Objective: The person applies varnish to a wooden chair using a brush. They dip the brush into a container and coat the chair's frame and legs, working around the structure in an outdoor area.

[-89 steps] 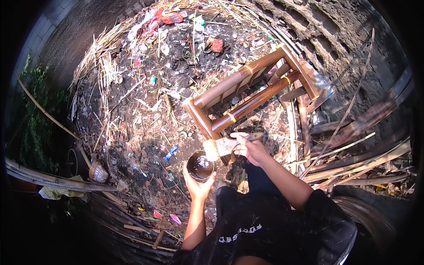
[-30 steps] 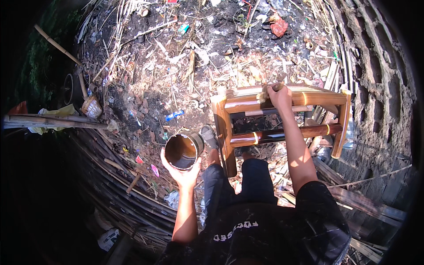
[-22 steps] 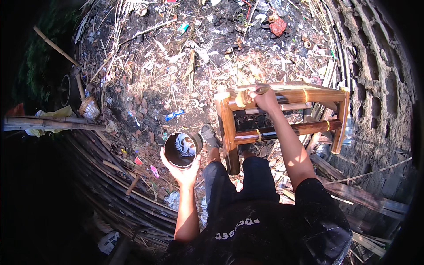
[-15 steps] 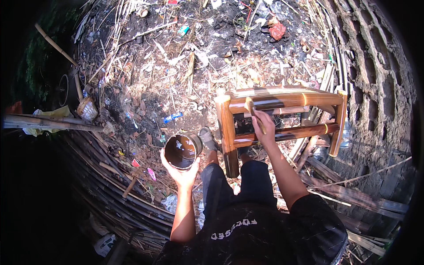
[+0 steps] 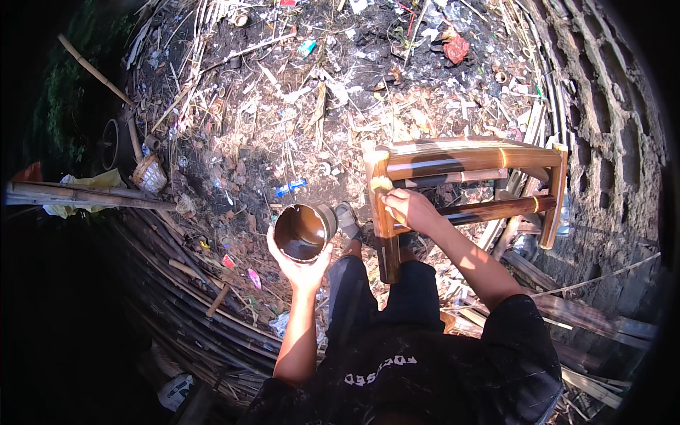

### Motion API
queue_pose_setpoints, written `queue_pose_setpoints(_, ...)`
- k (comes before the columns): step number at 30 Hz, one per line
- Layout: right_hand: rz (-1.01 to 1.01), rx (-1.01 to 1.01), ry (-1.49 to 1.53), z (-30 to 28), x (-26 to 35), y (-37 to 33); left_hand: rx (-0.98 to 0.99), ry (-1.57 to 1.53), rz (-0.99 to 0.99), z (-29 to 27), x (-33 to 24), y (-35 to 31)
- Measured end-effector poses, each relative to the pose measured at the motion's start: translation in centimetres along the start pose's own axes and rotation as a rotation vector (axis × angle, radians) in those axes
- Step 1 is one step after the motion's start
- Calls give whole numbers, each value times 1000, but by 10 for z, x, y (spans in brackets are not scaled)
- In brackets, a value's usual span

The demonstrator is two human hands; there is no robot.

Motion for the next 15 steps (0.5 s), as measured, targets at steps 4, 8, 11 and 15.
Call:
queue_pose_setpoints(4, 13, 267, -156, 18, 12, 30, -4, -74, 0, -16, 13, 7)
queue_pose_setpoints(8, 29, 129, -273, 6, 16, 88, 5, -74, -63, -40, 30, 17)
queue_pose_setpoints(11, 151, 543, -211, 72, 24, 57, -5, -93, -45, -57, 39, 28)
queue_pose_setpoints(15, 289, -126, -249, 11, 6, 116, -32, -22, -47, -77, 40, 34)
Point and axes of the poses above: each hand's wrist, its own y-axis towards the middle knuckle, its own z-axis out of the palm, x = y × z, the point moved 8 cm from there along y, towards the middle knuckle, and after that the axes turned 6 degrees about -x, right-handed, at the moved point
